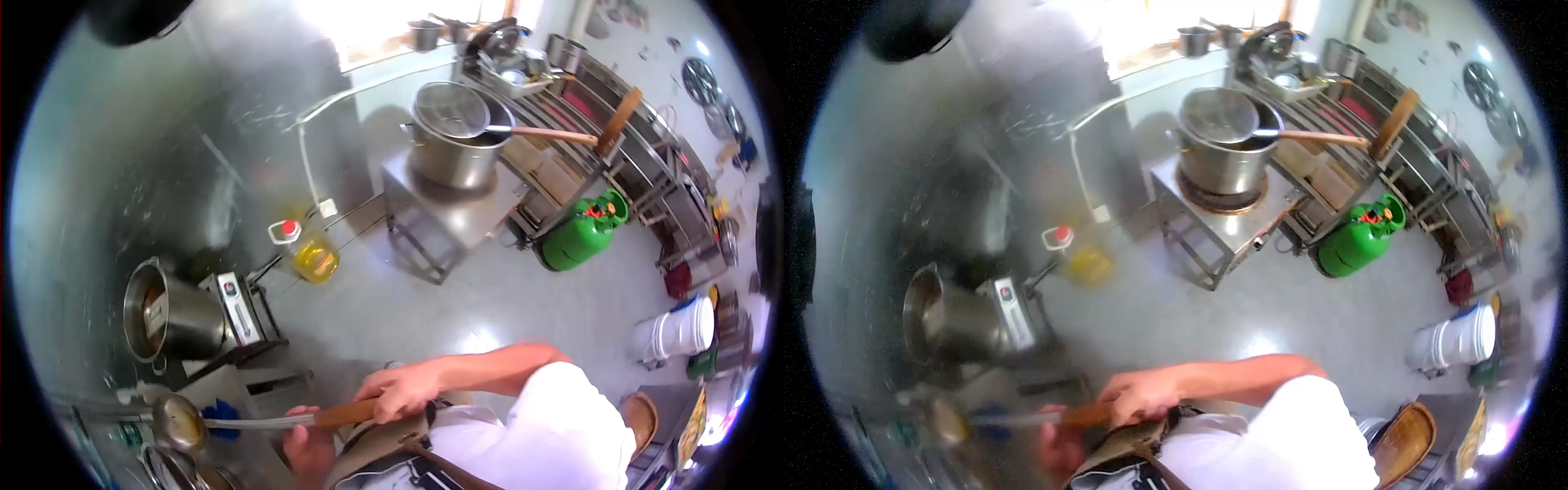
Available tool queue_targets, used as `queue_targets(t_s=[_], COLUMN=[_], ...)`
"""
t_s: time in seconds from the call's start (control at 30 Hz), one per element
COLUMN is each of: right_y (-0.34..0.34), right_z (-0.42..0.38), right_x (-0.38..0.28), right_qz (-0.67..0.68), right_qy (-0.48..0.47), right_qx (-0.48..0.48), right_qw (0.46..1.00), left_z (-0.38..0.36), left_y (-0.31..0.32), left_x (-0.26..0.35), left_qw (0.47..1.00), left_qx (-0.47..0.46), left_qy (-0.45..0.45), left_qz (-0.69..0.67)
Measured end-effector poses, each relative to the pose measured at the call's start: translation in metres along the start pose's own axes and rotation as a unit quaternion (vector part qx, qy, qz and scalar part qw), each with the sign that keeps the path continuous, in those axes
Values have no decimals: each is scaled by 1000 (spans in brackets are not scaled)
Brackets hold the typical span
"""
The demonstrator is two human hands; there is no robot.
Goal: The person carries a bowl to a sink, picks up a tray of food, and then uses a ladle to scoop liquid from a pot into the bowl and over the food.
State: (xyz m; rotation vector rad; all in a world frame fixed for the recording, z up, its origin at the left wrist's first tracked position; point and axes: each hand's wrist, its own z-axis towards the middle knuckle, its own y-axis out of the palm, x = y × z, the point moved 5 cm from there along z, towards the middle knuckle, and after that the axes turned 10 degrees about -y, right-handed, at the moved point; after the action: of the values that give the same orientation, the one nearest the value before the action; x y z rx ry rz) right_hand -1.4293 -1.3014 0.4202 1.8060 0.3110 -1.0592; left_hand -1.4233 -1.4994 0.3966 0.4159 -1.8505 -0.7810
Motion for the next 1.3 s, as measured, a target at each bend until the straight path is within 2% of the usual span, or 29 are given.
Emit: queue_targets(t_s=[0.1, 0.17, 0.27, 0.37, 0.47, 0.53, 0.6, 0.7, 0.73, 0.83, 0.87, 0.9, 0.93, 1.0, 1.03, 1.07, 1.17, 1.23, 1.27, 1.3], right_y=[-26, -36, -45, -32, -23, -23, -18, 2, 10, 12, 12, 7, 0, -12, -9, -4, 21, 49, 70, 84], right_z=[-64, -111, -186, -272, -358, -420, -482, -561, -580, -618, -636, -650, -663, -692, -711, -736, -792, -831, -848, -864], right_x=[4, 15, 40, 38, 48, 80, 105, 123, 120, 132, 122, 121, 116, 111, 117, 132, 149, 176, 209, 223], right_qz=[-29, -13, -13, 21, 8, 18, 62, 77, 63, -61, -262, -214, -162, -32, -23, -16, -18, -83, -77, -73], right_qy=[1, -1, -36, -96, -139, -183, -239, -351, -421, -490, -401, -479, -553, -689, -696, -702, -696, -743, -716, -685], right_qx=[69, 190, 302, 410, 539, 616, 686, 764, 778, 841, 871, 847, 815, 723, 718, 712, 715, 664, 694, 722], right_qw=[997, 982, 952, 907, 831, 766, 684, 535, 462, 220, 107, 86, 65, 38, 19, 0, -61, 8, -24, -56], left_z=[43, 61, 91, 100, 98, 89, 75, 47, 38, 9, 0, -7, -13, -18, -14, -7, 41, 107, 156, 207], left_y=[26, 46, 88, 152, 208, 256, 310, 392, 419, 483, 496, 507, 521, 549, 561, 575, 673, 761, 820, 876], left_x=[-47, -83, -156, -231, -316, -370, -423, -487, -499, -531, -545, -558, -574, -602, -610, -614, -566, -543, -522, -514], left_qw=[979, 944, 875, 799, 728, 690, 668, 621, 604, 553, 536, 518, 514, 460, 425, 376, 93, -4, 15, 107], left_qx=[-76, -90, -149, -183, -201, -233, -236, -312, -318, -335, -330, -323, -347, -425, -460, -555, -813, -901, -872, -874], left_qy=[-190, -317, -460, -572, -655, -685, -704, -719, -730, -759, -771, -783, -769, -724, -694, -583, -390, -279, -269, -194], left_qz=[-13, -1, -4, -28, 3, 16, 41, 28, 39, 76, 98, 120, 156, 290, 355, 458, 421, 333, 410, 432])
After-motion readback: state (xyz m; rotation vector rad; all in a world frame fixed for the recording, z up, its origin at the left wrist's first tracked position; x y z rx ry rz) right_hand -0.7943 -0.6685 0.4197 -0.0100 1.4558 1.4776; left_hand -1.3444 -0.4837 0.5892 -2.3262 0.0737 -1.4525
